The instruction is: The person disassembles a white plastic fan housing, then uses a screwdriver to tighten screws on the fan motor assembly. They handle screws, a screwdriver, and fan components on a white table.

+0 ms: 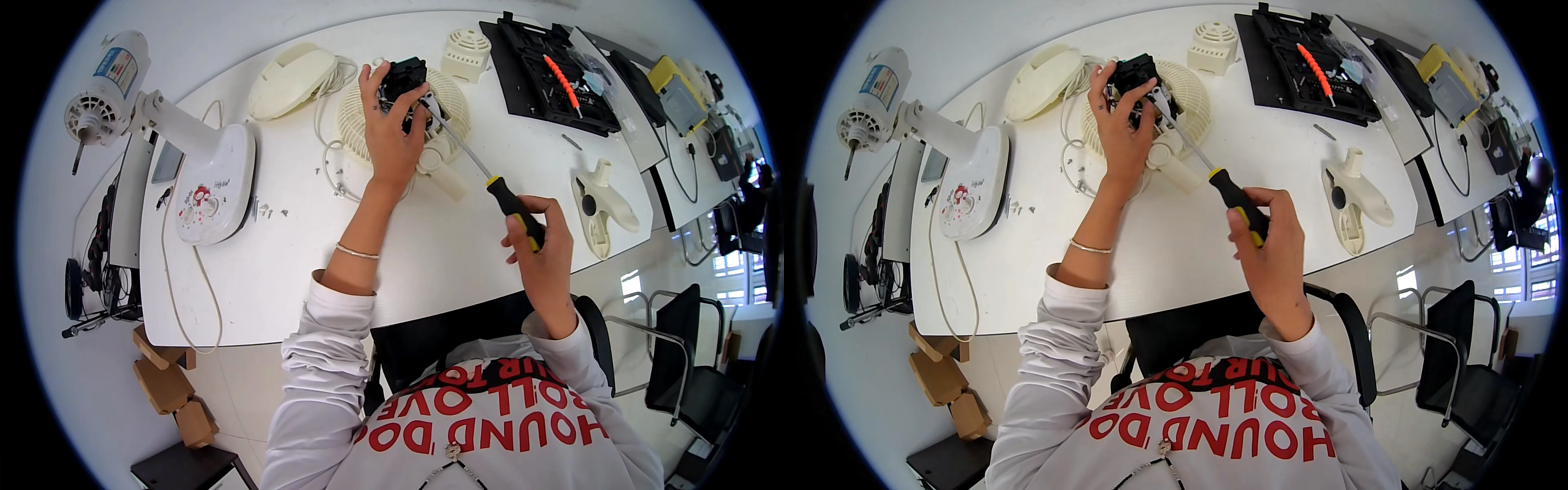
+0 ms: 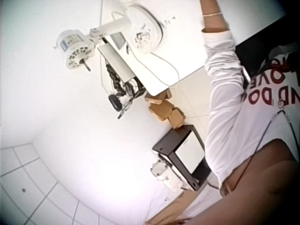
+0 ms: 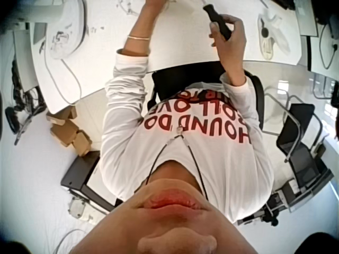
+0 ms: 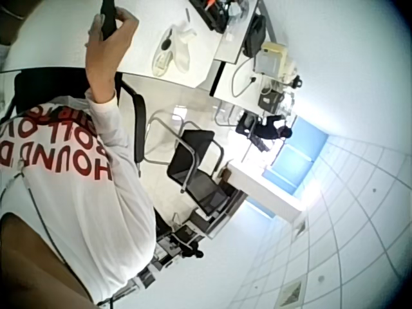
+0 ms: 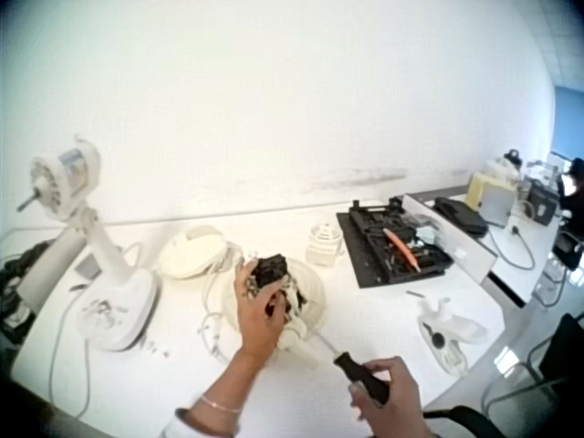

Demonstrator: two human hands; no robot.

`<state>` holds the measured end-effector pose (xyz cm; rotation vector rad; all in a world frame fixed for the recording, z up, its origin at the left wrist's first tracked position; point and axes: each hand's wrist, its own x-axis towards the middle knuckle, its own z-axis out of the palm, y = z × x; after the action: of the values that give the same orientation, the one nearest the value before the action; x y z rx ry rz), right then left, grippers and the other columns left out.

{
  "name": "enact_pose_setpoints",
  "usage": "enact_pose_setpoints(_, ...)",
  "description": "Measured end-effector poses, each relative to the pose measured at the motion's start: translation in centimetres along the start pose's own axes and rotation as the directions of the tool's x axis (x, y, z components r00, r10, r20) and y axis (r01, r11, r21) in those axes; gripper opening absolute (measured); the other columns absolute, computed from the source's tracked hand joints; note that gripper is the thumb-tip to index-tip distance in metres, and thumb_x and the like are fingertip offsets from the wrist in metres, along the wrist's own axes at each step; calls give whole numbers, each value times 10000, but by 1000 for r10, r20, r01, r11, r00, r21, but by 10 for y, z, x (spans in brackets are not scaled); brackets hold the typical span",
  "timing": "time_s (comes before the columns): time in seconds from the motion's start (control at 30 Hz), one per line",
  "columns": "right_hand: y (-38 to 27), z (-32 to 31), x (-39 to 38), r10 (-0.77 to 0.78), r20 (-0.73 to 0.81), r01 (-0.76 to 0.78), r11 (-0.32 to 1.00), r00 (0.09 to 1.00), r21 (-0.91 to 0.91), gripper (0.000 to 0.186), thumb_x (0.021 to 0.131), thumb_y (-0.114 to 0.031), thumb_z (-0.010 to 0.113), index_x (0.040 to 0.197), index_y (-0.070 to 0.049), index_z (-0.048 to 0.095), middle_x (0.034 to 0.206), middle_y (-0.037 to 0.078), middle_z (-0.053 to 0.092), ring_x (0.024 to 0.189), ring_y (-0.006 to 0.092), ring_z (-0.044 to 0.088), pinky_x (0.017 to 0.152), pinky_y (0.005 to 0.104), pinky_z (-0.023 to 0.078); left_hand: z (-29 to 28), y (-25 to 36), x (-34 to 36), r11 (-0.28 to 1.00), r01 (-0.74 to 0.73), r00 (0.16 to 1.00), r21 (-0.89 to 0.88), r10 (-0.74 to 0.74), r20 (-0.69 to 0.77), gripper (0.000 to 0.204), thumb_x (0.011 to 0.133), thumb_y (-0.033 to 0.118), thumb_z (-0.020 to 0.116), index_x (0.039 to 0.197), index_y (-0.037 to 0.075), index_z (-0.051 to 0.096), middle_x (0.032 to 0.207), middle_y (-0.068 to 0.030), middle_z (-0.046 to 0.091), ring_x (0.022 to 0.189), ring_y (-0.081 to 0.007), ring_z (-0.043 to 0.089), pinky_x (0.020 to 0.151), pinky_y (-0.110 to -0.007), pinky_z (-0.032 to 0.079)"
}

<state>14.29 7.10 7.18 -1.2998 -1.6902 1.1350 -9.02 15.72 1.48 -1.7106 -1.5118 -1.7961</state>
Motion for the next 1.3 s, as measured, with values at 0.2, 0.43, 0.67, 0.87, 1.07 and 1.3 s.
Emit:
enact_pose_setpoints(0.2,14,2,2,-486,-40,443,824,873,-354,263,910,-102,619,1114,25,512,969,176,562,761,324,601,640,341,493,2,-2,-1,1000,-3,1000,5,3,4,326,799,-33,637,1054,160,701,1428,-110,346,1391,-387,242,1124,-467,275)
enact_pose_setpoints(0.43,4,-7,1,16,91,-24,996,996,84,275,977,-204,545,1122,27,515,916,122,581,612,157,523,566,277,440,0,-3,-1,1000,-15,1000,20,15,2,305,810,-14,633,1051,160,702,1425,-113,350,1387,-398,246,1120,-476,274)
enact_pose_setpoints(0.67,14,-1,0,-276,-3,270,942,961,-197,258,991,-200,518,1125,20,509,913,105,601,530,136,489,506,269,426,0,-2,1,998,-44,999,33,44,3,307,810,-13,631,1057,152,706,1420,-119,364,1383,-406,252,1118,-483,275)
enact_pose_setpoints(0.87,-8,5,-7,-249,53,254,922,967,-294,244,998,-192,492,1130,12,470,941,129,603,561,126,490,486,273,406,-1,1,0,999,-22,1000,34,22,10,327,807,-34,626,1062,153,707,1428,-105,361,1389,-390,249,1120,-469,277)
enact_pose_setpoints(1.07,9,2,0,84,702,-703,-26,707,711,403,1028,-347,392,1224,4,385,1011,45,491,525,45,334,367,161,286,1,1,0,1000,-7,1000,27,7,5,336,806,-43,625,1067,152,707,1426,-98,362,1393,-384,242,1112,-460,288)
enact_pose_setpoints(1.3,-7,4,-7,194,482,-493,596,854,634,362,956,-227,574,1170,40,455,986,46,541,587,40,407,426,173,323,0,1,0,1000,-3,1000,18,3,3,335,805,-40,627,1068,151,707,1421,-102,366,1391,-387,244,1104,-459,295)
